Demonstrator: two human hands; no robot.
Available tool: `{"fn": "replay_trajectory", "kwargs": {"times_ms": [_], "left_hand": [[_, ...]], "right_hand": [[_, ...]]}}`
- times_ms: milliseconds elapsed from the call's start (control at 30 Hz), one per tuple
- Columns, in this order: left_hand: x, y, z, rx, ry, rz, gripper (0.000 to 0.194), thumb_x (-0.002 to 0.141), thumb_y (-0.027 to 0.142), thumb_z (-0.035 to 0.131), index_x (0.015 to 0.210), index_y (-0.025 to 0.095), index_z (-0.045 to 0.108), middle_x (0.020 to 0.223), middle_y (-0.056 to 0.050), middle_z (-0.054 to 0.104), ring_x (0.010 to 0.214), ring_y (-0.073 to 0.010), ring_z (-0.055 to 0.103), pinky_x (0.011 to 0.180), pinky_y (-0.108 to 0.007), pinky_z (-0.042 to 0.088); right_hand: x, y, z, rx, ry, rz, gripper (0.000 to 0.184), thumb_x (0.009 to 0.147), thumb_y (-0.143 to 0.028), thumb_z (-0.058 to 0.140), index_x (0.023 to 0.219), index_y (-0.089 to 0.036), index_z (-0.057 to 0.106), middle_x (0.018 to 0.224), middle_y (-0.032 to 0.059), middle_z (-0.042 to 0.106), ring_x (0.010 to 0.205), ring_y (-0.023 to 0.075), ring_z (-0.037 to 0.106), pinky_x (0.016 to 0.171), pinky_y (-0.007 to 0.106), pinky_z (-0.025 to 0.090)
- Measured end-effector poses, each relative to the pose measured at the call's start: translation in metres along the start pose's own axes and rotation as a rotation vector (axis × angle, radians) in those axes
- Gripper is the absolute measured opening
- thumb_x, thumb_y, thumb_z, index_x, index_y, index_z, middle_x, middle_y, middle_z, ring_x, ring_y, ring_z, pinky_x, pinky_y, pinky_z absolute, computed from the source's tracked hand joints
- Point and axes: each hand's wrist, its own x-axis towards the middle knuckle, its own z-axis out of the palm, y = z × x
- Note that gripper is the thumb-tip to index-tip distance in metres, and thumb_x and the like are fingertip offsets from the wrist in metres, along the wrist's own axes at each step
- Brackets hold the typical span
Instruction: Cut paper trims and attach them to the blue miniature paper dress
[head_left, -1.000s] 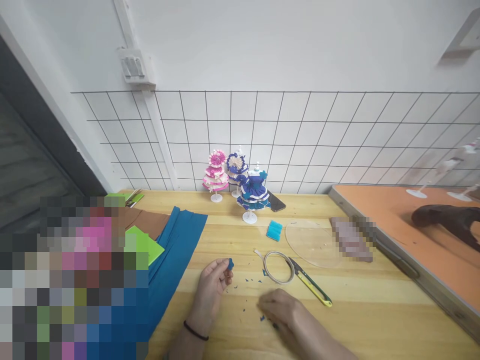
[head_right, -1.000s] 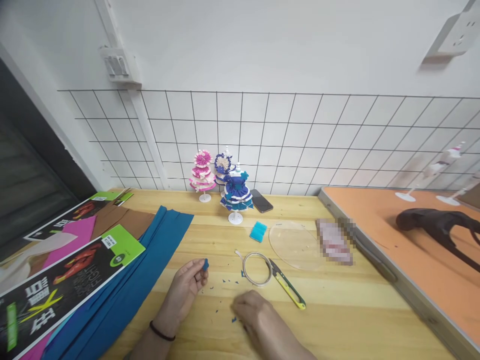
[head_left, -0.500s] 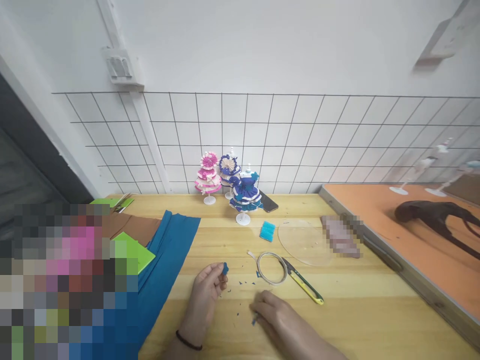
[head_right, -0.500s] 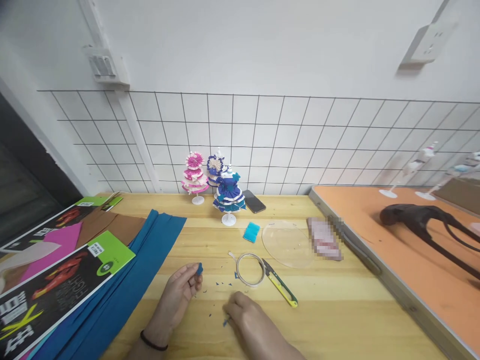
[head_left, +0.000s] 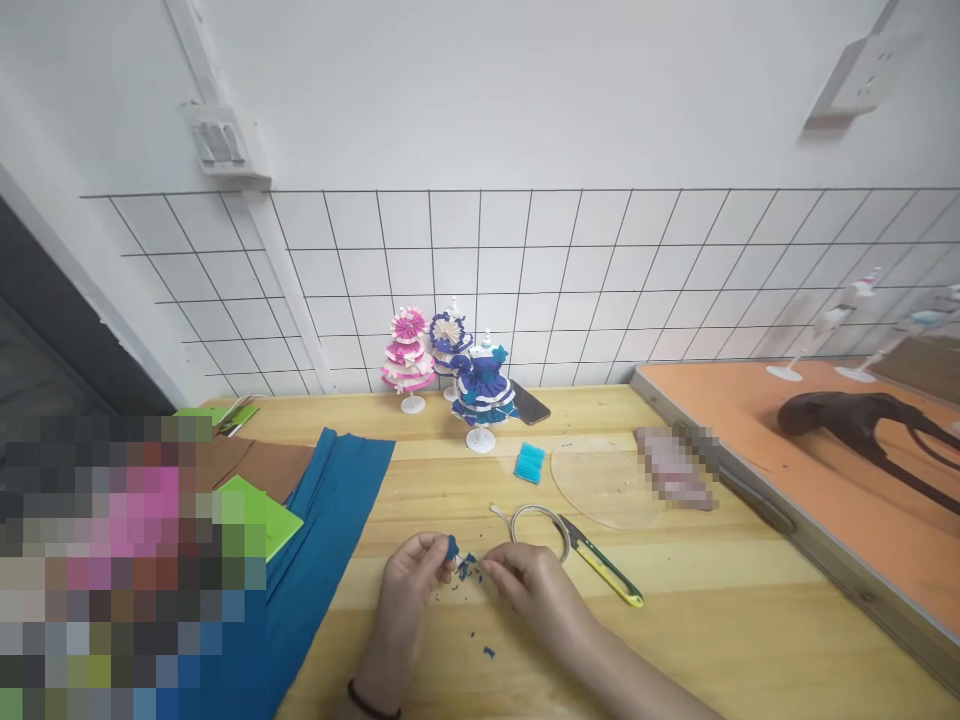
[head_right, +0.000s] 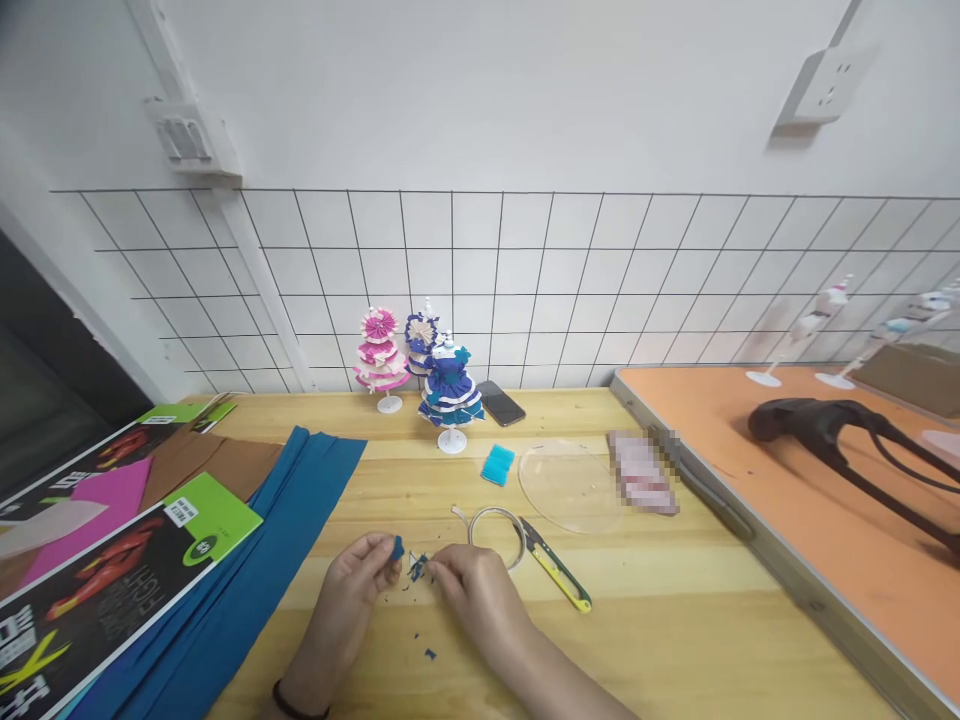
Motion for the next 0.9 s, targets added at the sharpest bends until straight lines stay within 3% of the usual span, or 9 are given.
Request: {"fn": "replay_trajectory", "kwargs": {"times_ms": [133, 267, 400, 567, 900], "left_hand": [[-0.006, -0.003, 0.009, 0.210, -0.074, 0.076, 0.017, 0.060, 0.029, 0.068, 0.057, 0.014, 0.062, 0.050, 0.000, 0.056, 0.050, -0.0113, 0.047, 0.051, -0.021, 0.037], [-0.012, -0.001, 0.015, 0.258, -0.129, 0.120, 0.012, 0.062, 0.025, 0.067, 0.055, 0.015, 0.062, 0.053, -0.001, 0.057, 0.054, -0.0128, 0.048, 0.053, -0.021, 0.038], [-0.014, 0.000, 0.017, 0.289, -0.166, 0.147, 0.012, 0.064, 0.024, 0.064, 0.056, 0.016, 0.063, 0.056, -0.002, 0.058, 0.059, -0.0146, 0.051, 0.057, -0.022, 0.040], [-0.015, 0.001, 0.019, 0.294, -0.134, 0.133, 0.014, 0.061, 0.026, 0.066, 0.052, 0.016, 0.063, 0.053, -0.001, 0.055, 0.055, -0.0137, 0.048, 0.054, -0.022, 0.038], [-0.008, -0.007, 0.012, 0.347, -0.155, 0.089, 0.022, 0.068, 0.033, 0.061, 0.056, 0.016, 0.065, 0.049, -0.001, 0.056, 0.051, -0.0133, 0.048, 0.052, -0.022, 0.037]], "right_hand": [[-0.006, 0.003, -0.001, 0.266, 0.033, 0.111, 0.023, 0.081, -0.030, 0.049, 0.092, -0.014, 0.059, 0.076, 0.0057, 0.065, 0.068, 0.0161, 0.060, 0.060, 0.025, 0.048], [-0.007, -0.001, 0.003, 0.570, 0.026, 0.200, 0.037, 0.071, -0.035, 0.062, 0.100, -0.013, 0.058, 0.085, 0.0080, 0.065, 0.077, 0.0187, 0.060, 0.072, 0.031, 0.048], [-0.006, -0.006, 0.004, 0.608, 0.003, 0.218, 0.033, 0.070, -0.040, 0.063, 0.089, -0.013, 0.062, 0.080, 0.0080, 0.067, 0.075, 0.0196, 0.061, 0.069, 0.031, 0.048], [-0.004, -0.005, 0.006, 0.632, 0.089, 0.236, 0.034, 0.066, -0.048, 0.063, 0.074, -0.015, 0.063, 0.068, 0.0049, 0.067, 0.065, 0.0184, 0.061, 0.063, 0.030, 0.048], [-0.002, -0.002, 0.004, 0.705, 0.118, 0.270, 0.032, 0.061, -0.046, 0.067, 0.069, -0.015, 0.064, 0.057, 0.0020, 0.064, 0.056, 0.0149, 0.057, 0.056, 0.026, 0.045]]}}
